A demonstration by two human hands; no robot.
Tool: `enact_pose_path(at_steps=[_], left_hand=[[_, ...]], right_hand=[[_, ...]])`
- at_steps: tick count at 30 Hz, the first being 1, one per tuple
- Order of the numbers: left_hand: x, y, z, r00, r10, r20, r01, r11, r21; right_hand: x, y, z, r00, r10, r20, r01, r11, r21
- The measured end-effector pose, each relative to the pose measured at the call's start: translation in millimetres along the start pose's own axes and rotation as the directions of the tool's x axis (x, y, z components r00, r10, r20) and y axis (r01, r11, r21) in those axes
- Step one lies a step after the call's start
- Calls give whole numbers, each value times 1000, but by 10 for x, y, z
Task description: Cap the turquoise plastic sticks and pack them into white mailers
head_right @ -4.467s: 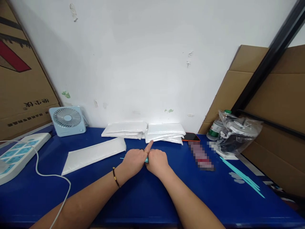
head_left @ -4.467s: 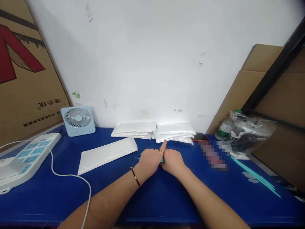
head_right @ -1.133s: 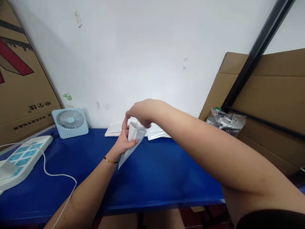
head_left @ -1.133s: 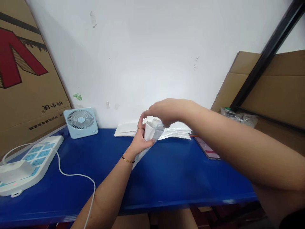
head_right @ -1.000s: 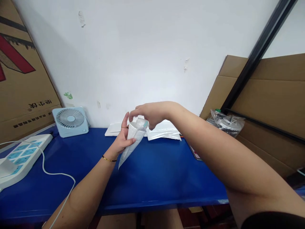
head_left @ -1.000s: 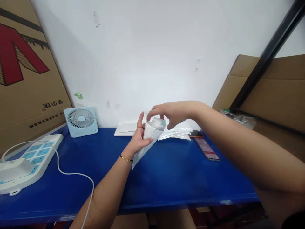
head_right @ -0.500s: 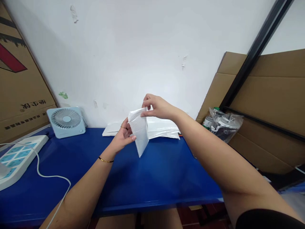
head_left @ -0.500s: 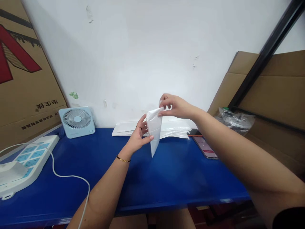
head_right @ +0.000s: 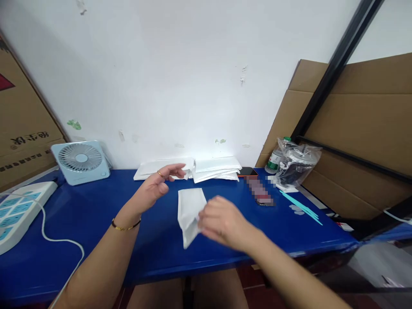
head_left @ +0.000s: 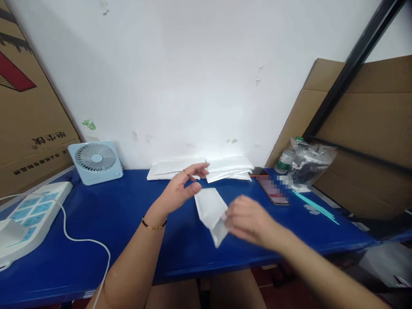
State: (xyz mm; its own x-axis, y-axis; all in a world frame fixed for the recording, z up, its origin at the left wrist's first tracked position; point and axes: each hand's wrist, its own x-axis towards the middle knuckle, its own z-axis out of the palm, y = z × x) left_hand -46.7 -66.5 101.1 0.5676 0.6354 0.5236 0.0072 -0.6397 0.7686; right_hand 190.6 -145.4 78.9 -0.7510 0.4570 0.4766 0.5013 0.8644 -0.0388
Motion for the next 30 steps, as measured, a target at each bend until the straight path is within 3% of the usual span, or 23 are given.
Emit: enact_pose_path(at_steps=[3, 7, 10, 14, 16, 19, 23, 26, 30], left_hand=[[-279, 176, 196, 979, -194, 68, 175, 959, 225], [-790, 137, 610, 925, -314, 216, 216, 899, 381], [-1078, 12, 848, 908, -385, 166, 269, 839, 473], [-1171, -83, 993, 911, -412, 15, 348, 789, 505], [-1140, -101, 1028, 901, -430, -55, 396, 762, 513], [-1082, -141, 1054, 861, -486, -150, 487, 702, 520], [-1035, -242, 1026, 812, -557, -174, 562, 665, 492], [-1024, -323, 991, 787, -599, -147, 591, 665, 457], [-1037, -307, 939, 837, -512, -192, 545, 755, 365]], right_hand=[[-386, -289, 481, 991, 126, 54, -132, 983, 124], [-558, -410, 687, 954, 288, 85, -300, 921, 250], [-569, -370, 670, 901, 421, 105, -428, 825, 368], [-585, -339, 723, 800, 600, 20, -565, 741, 362], [-587, -382, 781, 810, 580, -89, -545, 800, 250], [-544, -487, 847, 886, 438, -151, -434, 899, 59], [-412, -558, 855, 928, 368, -52, -371, 926, -68], [-349, -530, 844, 943, 319, 96, -301, 939, -168], [-336, -444, 789, 963, 204, 175, -151, 949, -278]])
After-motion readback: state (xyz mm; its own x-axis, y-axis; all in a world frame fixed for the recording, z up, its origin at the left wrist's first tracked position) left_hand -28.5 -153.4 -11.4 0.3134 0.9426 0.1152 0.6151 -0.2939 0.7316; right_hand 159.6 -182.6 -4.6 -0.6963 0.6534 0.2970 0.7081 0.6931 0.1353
